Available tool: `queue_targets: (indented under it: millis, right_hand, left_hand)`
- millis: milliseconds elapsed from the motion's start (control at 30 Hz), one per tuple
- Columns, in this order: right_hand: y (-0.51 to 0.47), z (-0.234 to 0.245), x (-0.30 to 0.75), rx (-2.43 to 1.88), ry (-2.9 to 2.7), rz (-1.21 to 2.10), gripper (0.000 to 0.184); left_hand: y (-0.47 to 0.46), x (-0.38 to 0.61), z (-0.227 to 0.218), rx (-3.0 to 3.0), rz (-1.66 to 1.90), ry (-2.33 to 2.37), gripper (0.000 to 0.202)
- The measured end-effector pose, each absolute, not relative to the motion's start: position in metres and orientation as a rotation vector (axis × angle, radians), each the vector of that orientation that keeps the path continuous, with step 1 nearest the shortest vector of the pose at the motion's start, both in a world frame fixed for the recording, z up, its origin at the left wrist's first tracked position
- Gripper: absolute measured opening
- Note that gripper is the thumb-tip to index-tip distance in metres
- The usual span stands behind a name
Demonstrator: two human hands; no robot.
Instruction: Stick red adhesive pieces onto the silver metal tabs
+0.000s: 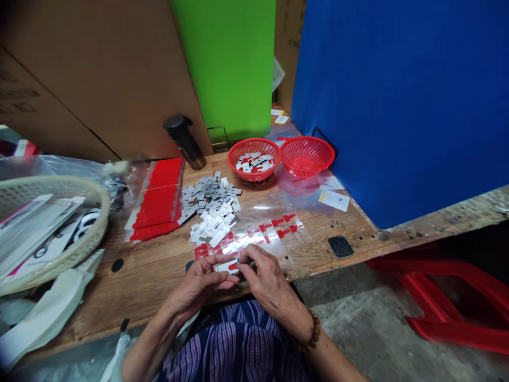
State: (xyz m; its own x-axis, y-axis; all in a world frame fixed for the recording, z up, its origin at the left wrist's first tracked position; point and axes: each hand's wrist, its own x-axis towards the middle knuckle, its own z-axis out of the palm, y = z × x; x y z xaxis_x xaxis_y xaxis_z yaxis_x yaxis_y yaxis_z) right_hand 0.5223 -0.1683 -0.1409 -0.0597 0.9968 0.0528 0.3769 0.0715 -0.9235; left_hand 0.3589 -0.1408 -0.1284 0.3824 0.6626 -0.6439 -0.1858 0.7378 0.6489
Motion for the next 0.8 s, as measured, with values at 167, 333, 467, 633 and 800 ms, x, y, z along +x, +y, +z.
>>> queue_targets:
  millis: [167, 333, 467, 633, 800]
  right_hand:
    - [-0.1683, -0.1434, 0.5227, -1.409, -1.557, 0.993, 0.008]
    - [-0.1679, -0.1456, 0.523, -1.393, -1.553, 1.005, 0.009]
    - [-0.1674, -0.1447, 0.5231, -1.393, -1.522, 1.05, 0.009]
    - [-0.1677, -0.1431, 0.5229, -1.394, -1.516, 1.056, 0.01]
    - [-0.1684, -0.1428, 0.5231, -1.403, -1.524, 1.054, 0.01]
  left_hand:
    - [-0.1401, 0.3595, -0.1298, 0.504, 0.578, 1.045, 0.041]
    - [-0.138, 0.3589, -0.1296, 0.493, 0.568, 1.043, 0.039]
    - [-0.1365, 0.3582, -0.1278, 0.481, 0.552, 1.03, 0.036]
    - [-0.1365, 0.3585, -0.1267, 0.484, 0.551, 1.038, 0.034]
    - [-0.1365, 0.3592, -0.126, 0.485, 0.546, 1.057, 0.035]
